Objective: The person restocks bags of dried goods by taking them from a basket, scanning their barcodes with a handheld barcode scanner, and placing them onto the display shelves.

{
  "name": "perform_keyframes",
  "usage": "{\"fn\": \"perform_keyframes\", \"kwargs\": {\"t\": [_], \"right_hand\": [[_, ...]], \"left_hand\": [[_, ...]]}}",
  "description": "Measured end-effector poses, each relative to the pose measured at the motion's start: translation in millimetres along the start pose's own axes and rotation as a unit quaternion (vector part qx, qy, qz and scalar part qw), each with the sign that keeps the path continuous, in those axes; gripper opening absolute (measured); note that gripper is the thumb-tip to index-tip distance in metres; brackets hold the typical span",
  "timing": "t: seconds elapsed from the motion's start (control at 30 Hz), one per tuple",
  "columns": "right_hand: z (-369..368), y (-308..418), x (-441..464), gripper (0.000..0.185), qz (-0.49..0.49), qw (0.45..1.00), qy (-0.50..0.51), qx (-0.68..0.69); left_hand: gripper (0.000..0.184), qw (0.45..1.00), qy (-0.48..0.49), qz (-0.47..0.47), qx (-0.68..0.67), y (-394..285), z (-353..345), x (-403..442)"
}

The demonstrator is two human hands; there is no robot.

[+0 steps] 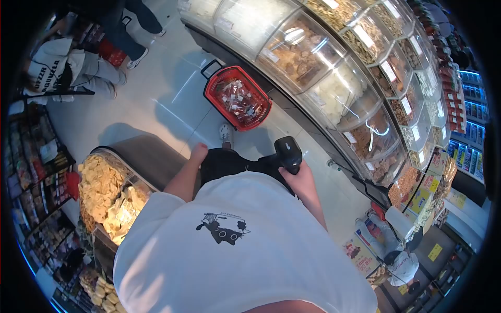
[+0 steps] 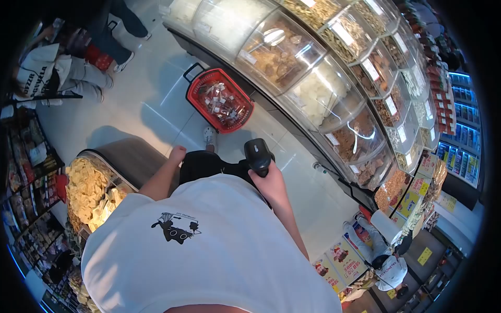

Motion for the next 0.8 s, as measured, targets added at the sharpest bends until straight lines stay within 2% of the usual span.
{"fn": "perform_keyframes", "kwargs": {"t": [0.07,0.2,0.27,0.4,0.47,0.53,0.6,0.67,0.73,0.8], "right_hand": [[-15,7,14,0.042,0.006,1.000,0.002,-0.025],[-25,0,64,0.041,-0.026,0.993,-0.020,-0.115],[-24,-12,95,0.040,-0.044,0.986,-0.026,-0.159],[-16,-60,157,0.035,-0.120,0.949,-0.044,-0.288],[-12,-83,185,0.033,-0.117,0.944,-0.058,-0.302],[-6,-108,209,0.031,-0.118,0.939,-0.075,-0.315],[-1,-127,229,0.032,-0.043,0.944,-0.129,-0.300],[-5,-138,240,0.033,-0.033,0.935,-0.131,-0.328],[-7,-156,248,0.032,-0.025,0.922,-0.122,-0.366],[-4,-153,252,0.030,-0.053,0.921,-0.122,-0.367]], "left_hand": [[0.024,0.992,-0.049,0.110,-0.047,48,16,19],[0.024,0.991,-0.045,0.113,-0.059,84,25,37],[0.028,0.994,-0.031,0.099,-0.019,85,23,48],[0.025,0.988,-0.032,0.122,-0.093,49,-1,75],[0.024,0.991,-0.039,0.063,-0.112,53,-36,116],[0.022,0.980,-0.060,0.014,-0.190,41,-71,151],[0.020,0.978,-0.050,-0.003,-0.205,20,-98,193],[0.020,0.987,-0.044,0.003,-0.156,-19,-107,235],[0.020,0.993,-0.039,0.012,-0.109,-28,-125,280],[0.024,0.986,-0.109,-0.073,-0.103,-27,-145,329]]}}
Point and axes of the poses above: each hand's wrist, its own x-axis towards the middle knuckle, its own z-axis out of the back of the hand, y = z × x, the point moved 4 cm from there along x, towards the middle knuckle, and after that the axes turned 14 degrees about -z, right-handed, at the moved point
